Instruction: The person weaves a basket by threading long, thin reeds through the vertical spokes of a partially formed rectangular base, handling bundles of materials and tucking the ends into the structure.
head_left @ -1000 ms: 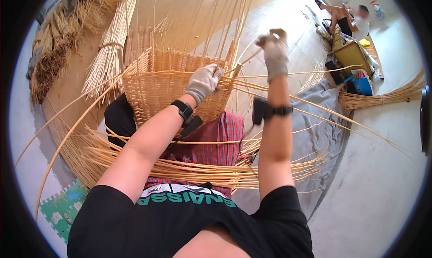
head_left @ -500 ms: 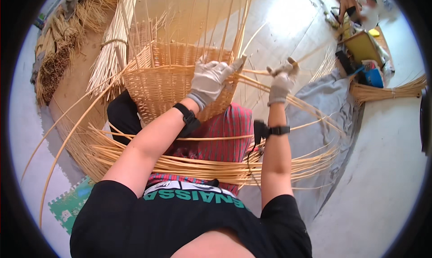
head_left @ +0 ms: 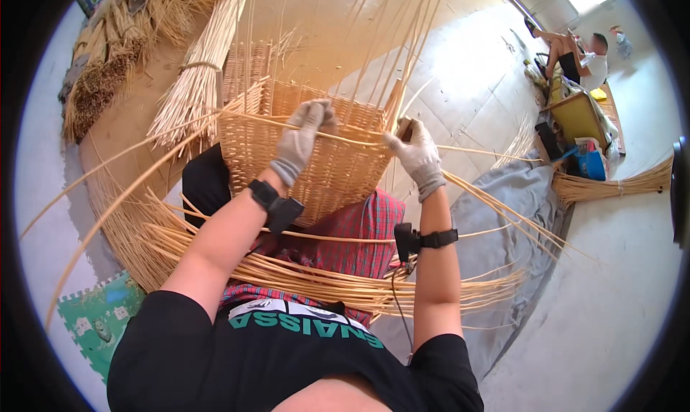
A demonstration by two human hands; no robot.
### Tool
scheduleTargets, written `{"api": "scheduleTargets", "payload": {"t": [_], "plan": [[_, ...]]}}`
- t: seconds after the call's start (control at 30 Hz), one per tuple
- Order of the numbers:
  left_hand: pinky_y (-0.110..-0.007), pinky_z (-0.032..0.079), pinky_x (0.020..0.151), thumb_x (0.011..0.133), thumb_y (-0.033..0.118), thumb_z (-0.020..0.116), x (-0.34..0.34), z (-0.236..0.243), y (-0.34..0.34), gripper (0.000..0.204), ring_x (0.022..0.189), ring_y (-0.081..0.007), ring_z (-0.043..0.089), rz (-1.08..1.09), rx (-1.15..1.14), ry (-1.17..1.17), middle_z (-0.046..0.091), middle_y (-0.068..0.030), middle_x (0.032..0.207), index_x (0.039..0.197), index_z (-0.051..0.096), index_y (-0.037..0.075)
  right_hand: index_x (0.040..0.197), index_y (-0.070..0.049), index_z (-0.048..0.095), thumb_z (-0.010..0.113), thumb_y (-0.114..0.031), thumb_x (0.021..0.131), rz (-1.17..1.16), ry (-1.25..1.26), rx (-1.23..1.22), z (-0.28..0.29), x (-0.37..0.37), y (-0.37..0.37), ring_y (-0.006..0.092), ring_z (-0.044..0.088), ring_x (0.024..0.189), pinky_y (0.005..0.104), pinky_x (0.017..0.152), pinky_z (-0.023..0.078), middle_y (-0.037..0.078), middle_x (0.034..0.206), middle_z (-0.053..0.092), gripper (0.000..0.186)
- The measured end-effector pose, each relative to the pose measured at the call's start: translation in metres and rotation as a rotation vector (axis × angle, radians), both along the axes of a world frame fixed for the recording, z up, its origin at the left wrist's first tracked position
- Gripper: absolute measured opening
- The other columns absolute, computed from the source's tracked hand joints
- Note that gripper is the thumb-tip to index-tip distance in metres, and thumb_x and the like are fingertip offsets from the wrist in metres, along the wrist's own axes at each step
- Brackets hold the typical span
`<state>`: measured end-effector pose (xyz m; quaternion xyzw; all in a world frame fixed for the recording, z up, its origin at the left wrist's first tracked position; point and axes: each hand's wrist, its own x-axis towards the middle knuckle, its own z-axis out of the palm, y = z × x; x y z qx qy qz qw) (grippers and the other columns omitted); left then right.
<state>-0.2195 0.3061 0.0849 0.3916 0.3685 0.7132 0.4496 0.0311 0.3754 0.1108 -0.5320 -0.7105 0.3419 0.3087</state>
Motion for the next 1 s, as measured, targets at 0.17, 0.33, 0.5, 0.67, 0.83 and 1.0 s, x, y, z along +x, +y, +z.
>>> {"api": "scheduleTargets", "payload": {"t": [0.17, 0.33, 0.5, 0.67, 0.83, 1.0], "plan": [[-0.029, 0.056, 0.067, 0.102, 0.022, 0.064, 0.005, 0.024, 0.052, 0.02, 0.074, -0.0101, 0.064, 0.059, -0.02, 0.084, 0.071, -0.004, 0.09, 0.104, 0.071, 0.004, 0.099, -0.004, 0.064, 0.089, -0.036, 0.071, -0.289, -0.344, 0.241, -0.001, -0.04, -0.018, 0.0342, 0.066, 0.087, 0.0429, 0.077, 0.052, 0.016, 0.093, 0.067, 0.05], [-0.038, 0.048, 0.107, 0.091, 0.023, 0.073, 0.095, 0.076, 0.106, 0.069, 0.127, -0.0342, 0.058, -0.148, 0.282, 0.755, 0.055, -0.0229, 0.144, 0.151, 0.044, 0.008, 0.1, -0.009, 0.066, 0.077, -0.032, 0.083, -0.471, -0.574, 0.388, -0.025, -0.062, -0.023, 0.0342, 0.067, 0.086, 0.0452, 0.075, 0.052, 0.014, 0.092, 0.068, 0.031], [-0.041, 0.047, 0.109, 0.089, 0.015, 0.078, 0.034, 0.04, -0.018, 0.05, 0.128, -0.0327, 0.057, -0.119, 0.286, 0.765, 0.062, -0.0177, 0.134, 0.136, 0.063, 0.013, 0.102, -0.009, 0.064, 0.072, -0.034, 0.088, -0.468, -0.504, 0.176, -0.018, -0.047, -0.006, 0.0377, 0.067, 0.086, 0.0479, 0.077, 0.052, 0.017, 0.092, 0.069, 0.03], [-0.042, 0.049, 0.095, 0.083, 0.012, 0.079, -0.158, -0.061, -0.09, 0.048, 0.105, -0.0342, 0.058, 1.036, -0.619, 0.873, 0.06, -0.0183, 0.108, 0.124, 0.058, 0.002, 0.104, -0.008, 0.062, 0.071, -0.042, 0.092, -0.43, -0.486, 0.545, -0.014, -0.065, 0.004, 0.0359, 0.068, 0.087, 0.0479, 0.077, 0.052, 0.012, 0.094, 0.069, 0.037], [-0.037, 0.041, 0.114, 0.085, 0.02, 0.077, -0.221, 0.0, -0.018, 0.069, 0.136, -0.0304, 0.053, 0.134, -0.532, 0.835, 0.055, -0.0221, 0.147, 0.145, 0.049, -0.001, 0.113, -0.007, 0.064, 0.068, -0.039, 0.093, -0.395, -0.281, 0.648, -0.017, -0.048, 0.038, 0.0384, 0.067, 0.086, 0.05, 0.077, 0.051, 0.016, 0.095, 0.069, 0.038], [-0.036, 0.048, 0.106, 0.088, 0.015, 0.075, -0.208, 0.005, 0.025, 0.06, 0.121, -0.0274, 0.063, -0.093, -0.215, 0.752, 0.064, -0.0162, 0.135, 0.142, 0.053, 0.003, 0.156, -0.008, 0.037, 0.069, -0.032, 0.092, -0.292, -0.152, 0.411, -0.071, -0.092, -0.05, 0.0455, 0.04, 0.141, 0.0477, 0.118, 0.034, 0.03, 0.152, 0.043, 0.076]]}}
